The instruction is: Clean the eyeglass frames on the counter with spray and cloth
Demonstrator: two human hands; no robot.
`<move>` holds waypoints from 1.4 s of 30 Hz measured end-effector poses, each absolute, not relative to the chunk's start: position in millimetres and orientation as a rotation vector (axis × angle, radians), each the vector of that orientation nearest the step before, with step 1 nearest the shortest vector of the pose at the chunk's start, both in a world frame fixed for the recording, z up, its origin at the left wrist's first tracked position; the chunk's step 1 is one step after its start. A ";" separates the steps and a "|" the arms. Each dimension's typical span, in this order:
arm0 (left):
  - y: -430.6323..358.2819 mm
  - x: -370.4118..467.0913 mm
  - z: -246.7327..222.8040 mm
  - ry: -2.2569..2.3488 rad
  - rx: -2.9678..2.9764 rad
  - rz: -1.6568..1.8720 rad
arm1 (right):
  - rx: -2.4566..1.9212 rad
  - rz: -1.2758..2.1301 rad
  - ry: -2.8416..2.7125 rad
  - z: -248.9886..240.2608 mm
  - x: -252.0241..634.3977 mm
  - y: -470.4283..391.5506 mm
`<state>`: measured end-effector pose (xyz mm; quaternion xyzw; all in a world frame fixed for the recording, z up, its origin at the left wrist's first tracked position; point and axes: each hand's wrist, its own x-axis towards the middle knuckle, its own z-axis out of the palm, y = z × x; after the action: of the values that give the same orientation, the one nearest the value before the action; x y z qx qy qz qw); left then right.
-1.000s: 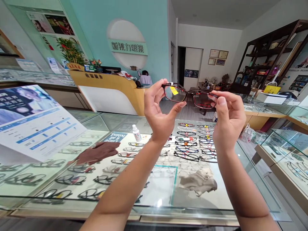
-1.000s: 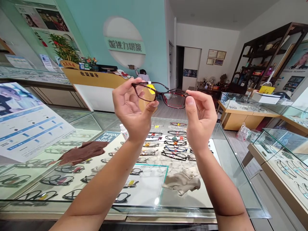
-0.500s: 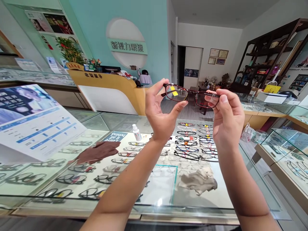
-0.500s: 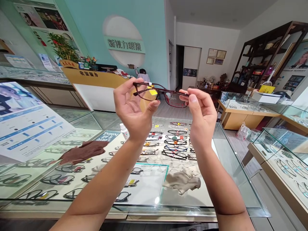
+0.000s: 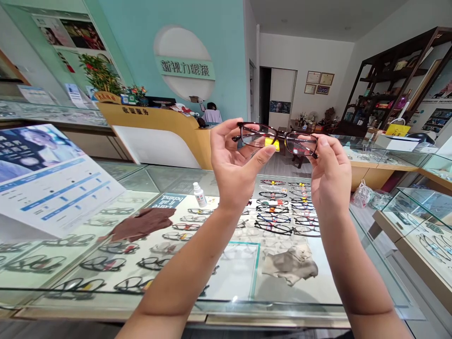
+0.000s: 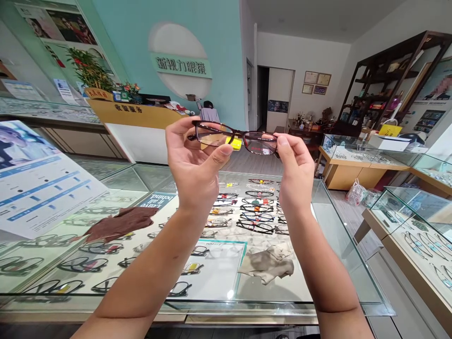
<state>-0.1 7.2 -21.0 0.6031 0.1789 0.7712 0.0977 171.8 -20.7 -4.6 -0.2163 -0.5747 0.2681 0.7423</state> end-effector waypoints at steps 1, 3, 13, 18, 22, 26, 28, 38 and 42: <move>4.3 0.8 -20.5 0.528 1.761 2.268 | -0.477 0.605 -1.265 -4.6 172.7 -20.4; -1.1 2.7 -19.8 0.535 1.714 2.242 | -0.497 0.631 -1.286 -5.1 175.1 -18.9; -7.9 8.8 -21.0 0.526 1.640 2.296 | -0.624 0.819 -1.259 -7.5 174.8 -12.5; -11.1 9.8 -17.8 0.481 1.552 2.273 | -0.630 0.854 -1.241 -6.9 173.7 -13.1; -10.4 8.1 -13.5 0.438 1.404 2.166 | -0.581 0.791 -1.261 -4.2 170.9 -20.8; -8.5 5.2 -11.1 0.400 1.271 2.031 | -0.540 0.718 -1.293 -3.3 168.9 -23.7; -8.6 3.9 -10.1 0.387 1.207 1.945 | -0.495 0.686 -1.332 -4.1 169.5 -21.5; -11.1 2.3 -4.9 0.418 1.182 1.403 | -0.534 0.019 -1.816 -1.5 170.0 -28.2; -10.2 1.3 -5.5 0.410 1.207 1.289 | -0.517 -0.037 -1.823 0.2 171.0 -29.5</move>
<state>1.3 -10.2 -5.5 0.5241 0.1780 0.5599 0.6166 171.0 -29.5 0.2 -0.2215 -0.7811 -0.0160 0.5835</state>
